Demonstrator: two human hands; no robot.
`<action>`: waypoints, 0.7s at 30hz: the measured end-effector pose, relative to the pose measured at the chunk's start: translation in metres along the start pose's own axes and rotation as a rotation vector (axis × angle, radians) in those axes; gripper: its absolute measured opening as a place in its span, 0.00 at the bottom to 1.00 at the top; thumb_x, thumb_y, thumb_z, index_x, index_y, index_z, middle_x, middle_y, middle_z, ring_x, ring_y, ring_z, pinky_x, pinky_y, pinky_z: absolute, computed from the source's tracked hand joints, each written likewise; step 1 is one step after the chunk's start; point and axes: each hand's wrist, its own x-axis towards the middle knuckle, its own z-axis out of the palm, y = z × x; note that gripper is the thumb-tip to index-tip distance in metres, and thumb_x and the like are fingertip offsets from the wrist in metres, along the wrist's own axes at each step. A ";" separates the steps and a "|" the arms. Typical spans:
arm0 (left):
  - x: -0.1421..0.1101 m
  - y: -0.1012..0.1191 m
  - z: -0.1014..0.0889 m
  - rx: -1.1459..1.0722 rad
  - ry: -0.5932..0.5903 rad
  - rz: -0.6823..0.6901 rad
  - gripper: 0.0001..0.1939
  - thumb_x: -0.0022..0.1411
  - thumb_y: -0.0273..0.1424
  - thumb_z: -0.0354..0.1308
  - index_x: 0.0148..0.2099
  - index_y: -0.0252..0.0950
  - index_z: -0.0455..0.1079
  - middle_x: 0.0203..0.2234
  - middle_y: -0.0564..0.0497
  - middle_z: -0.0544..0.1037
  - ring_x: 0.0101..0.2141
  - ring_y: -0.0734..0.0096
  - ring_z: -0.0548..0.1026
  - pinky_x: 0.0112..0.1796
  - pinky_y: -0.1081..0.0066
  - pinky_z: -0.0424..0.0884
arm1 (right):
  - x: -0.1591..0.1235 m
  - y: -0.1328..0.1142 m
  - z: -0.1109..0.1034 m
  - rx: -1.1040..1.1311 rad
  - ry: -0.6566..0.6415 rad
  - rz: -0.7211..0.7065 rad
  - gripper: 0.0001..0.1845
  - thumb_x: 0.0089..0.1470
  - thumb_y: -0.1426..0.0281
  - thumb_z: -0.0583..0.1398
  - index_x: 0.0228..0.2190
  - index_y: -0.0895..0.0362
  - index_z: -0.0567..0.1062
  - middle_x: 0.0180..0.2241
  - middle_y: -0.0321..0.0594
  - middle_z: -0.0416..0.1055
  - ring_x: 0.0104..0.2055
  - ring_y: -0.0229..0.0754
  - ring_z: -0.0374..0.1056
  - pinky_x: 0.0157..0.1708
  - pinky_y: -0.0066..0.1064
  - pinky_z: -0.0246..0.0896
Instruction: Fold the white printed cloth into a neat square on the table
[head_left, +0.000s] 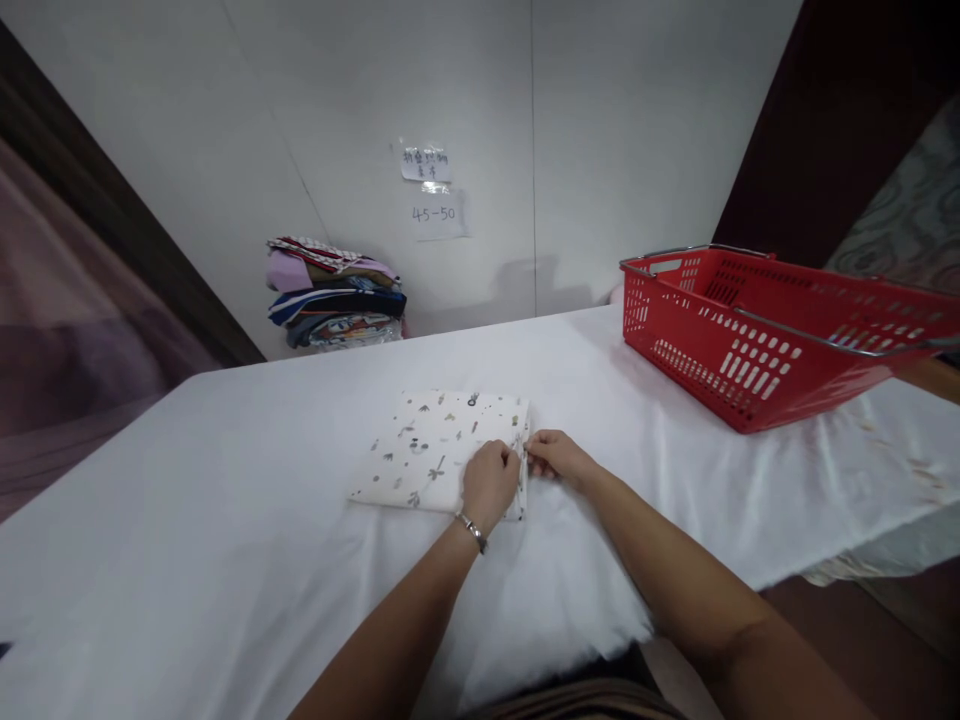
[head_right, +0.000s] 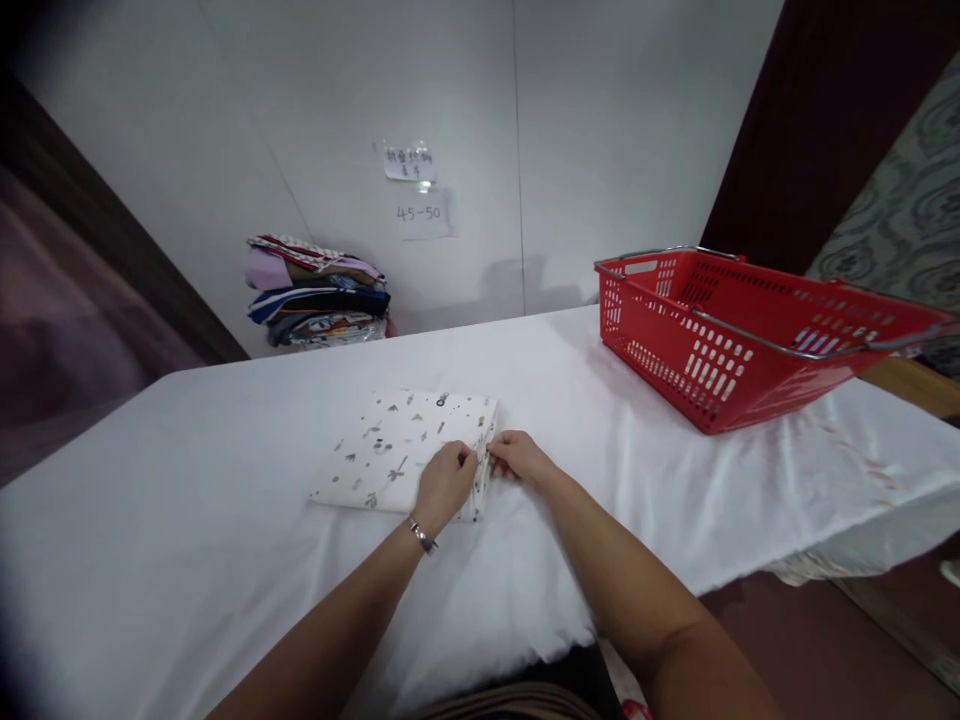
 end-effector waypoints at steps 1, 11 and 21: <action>-0.001 0.001 0.000 0.001 -0.004 -0.001 0.11 0.59 0.33 0.45 0.28 0.37 0.65 0.27 0.51 0.72 0.28 0.72 0.68 0.28 0.71 0.56 | 0.000 0.001 0.000 0.003 0.001 -0.008 0.08 0.47 0.68 0.57 0.21 0.57 0.65 0.12 0.30 0.64 0.11 0.28 0.54 0.09 0.20 0.43; 0.004 0.005 -0.003 0.095 -0.101 -0.035 0.12 0.58 0.41 0.48 0.32 0.38 0.65 0.29 0.52 0.72 0.30 0.71 0.69 0.27 0.72 0.56 | 0.013 0.015 0.000 0.021 0.027 -0.128 0.08 0.42 0.67 0.58 0.19 0.57 0.65 0.12 0.28 0.61 0.11 0.28 0.51 0.11 0.22 0.42; 0.009 0.003 -0.005 0.109 -0.128 -0.073 0.11 0.59 0.37 0.47 0.31 0.38 0.65 0.28 0.51 0.74 0.30 0.69 0.70 0.27 0.71 0.57 | 0.004 0.006 0.001 -0.015 -0.001 -0.104 0.06 0.42 0.68 0.57 0.21 0.58 0.67 0.14 0.28 0.62 0.12 0.28 0.51 0.12 0.22 0.40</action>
